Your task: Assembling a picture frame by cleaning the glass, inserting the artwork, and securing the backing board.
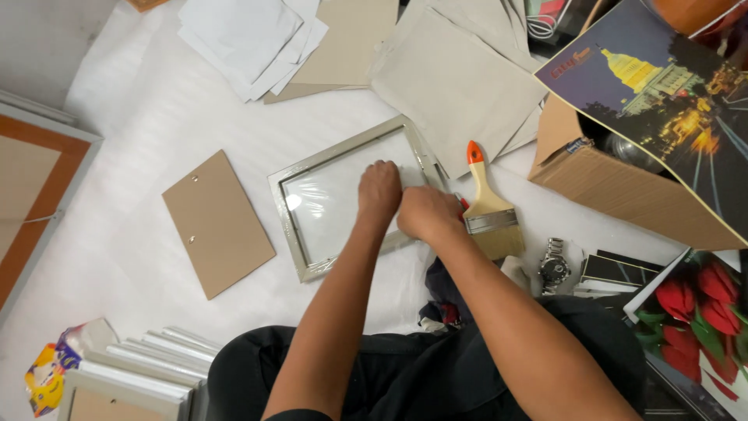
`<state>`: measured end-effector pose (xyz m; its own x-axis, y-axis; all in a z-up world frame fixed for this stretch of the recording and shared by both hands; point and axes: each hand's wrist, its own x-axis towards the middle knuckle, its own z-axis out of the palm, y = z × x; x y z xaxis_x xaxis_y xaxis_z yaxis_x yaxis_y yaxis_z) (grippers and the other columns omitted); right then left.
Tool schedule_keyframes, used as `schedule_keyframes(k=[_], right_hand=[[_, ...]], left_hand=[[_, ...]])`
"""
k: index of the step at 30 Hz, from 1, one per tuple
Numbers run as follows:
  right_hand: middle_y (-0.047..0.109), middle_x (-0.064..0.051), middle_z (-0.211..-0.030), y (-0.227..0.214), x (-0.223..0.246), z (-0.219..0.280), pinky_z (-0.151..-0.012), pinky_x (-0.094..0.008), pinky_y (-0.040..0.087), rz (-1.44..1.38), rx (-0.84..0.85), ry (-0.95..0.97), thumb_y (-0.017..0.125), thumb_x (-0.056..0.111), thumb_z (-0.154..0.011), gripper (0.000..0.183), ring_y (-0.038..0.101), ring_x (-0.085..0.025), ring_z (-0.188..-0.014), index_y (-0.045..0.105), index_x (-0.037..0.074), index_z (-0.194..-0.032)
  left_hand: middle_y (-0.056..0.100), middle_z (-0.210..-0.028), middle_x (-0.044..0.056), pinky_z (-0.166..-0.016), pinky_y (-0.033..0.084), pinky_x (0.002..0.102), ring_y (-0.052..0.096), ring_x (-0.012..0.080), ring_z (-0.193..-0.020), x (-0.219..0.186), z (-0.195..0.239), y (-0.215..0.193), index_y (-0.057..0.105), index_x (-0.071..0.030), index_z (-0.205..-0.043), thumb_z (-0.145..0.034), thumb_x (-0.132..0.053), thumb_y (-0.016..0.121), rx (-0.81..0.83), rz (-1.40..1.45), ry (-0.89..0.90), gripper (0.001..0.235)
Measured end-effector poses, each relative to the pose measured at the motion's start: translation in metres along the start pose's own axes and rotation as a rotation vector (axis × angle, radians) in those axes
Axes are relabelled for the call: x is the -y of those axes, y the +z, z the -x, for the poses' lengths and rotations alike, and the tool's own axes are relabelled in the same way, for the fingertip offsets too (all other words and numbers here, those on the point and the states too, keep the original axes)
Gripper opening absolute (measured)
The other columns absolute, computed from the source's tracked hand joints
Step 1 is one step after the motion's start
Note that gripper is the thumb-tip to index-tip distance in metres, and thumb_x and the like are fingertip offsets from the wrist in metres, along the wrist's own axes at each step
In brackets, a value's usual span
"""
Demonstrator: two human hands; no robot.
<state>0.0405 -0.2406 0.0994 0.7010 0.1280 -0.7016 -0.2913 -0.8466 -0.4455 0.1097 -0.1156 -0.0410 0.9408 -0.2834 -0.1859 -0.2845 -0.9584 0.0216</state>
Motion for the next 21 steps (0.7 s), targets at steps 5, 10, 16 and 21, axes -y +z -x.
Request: schedule_keyframes(k=[5, 10, 16, 21], right_hand=[[0.072, -0.024, -0.121, 0.022, -0.023, -0.02, -0.098, -0.062, 0.05, 0.003, -0.148, -0.047, 0.042, 0.022, -0.095, 0.047, 0.065, -0.044, -0.122, 0.069, -0.001, -0.126], [0.072, -0.024, -0.122, 0.032, -0.034, -0.028, -0.097, -0.062, 0.051, 0.04, -0.155, -0.043, 0.044, 0.021, -0.094, 0.047, 0.065, -0.043, -0.123, 0.069, 0.0, -0.128], [0.069, -0.028, -0.124, 0.031, -0.037, -0.032, -0.096, -0.064, 0.051, -0.006, -0.129, -0.03, 0.048, 0.023, -0.093, 0.05, 0.063, -0.046, -0.123, 0.065, -0.005, -0.131], [0.067, -0.027, -0.127, 0.037, -0.041, -0.052, -0.101, -0.066, 0.047, -0.075, -0.076, -0.014, 0.039, 0.036, -0.097, 0.058, 0.061, -0.046, -0.126, 0.061, -0.002, -0.134]], left_hand=[[0.069, -0.086, 0.012, -0.071, 0.065, 0.041, 0.074, 0.03, -0.084, -0.016, 0.05, 0.005, 0.069, -0.004, -0.088, -0.083, -0.001, 0.062, 0.009, 0.028, 0.089, 0.009], [0.067, -0.085, 0.011, -0.071, 0.064, 0.04, 0.072, 0.028, -0.082, -0.023, 0.086, 0.007, 0.069, -0.005, -0.091, -0.083, -0.004, 0.063, 0.04, 0.112, 0.128, 0.01], [0.066, -0.083, 0.01, -0.07, 0.064, 0.041, 0.073, 0.0287, -0.08, -0.021, 0.075, -0.005, 0.071, -0.006, -0.093, -0.084, -0.002, 0.061, 0.085, 0.132, 0.15, 0.014], [0.067, -0.082, 0.014, -0.071, 0.064, 0.044, 0.073, 0.0344, -0.081, -0.016, 0.013, -0.009, 0.069, -0.002, -0.087, -0.085, 0.0, 0.059, -0.01, 0.138, 0.026, 0.01]])
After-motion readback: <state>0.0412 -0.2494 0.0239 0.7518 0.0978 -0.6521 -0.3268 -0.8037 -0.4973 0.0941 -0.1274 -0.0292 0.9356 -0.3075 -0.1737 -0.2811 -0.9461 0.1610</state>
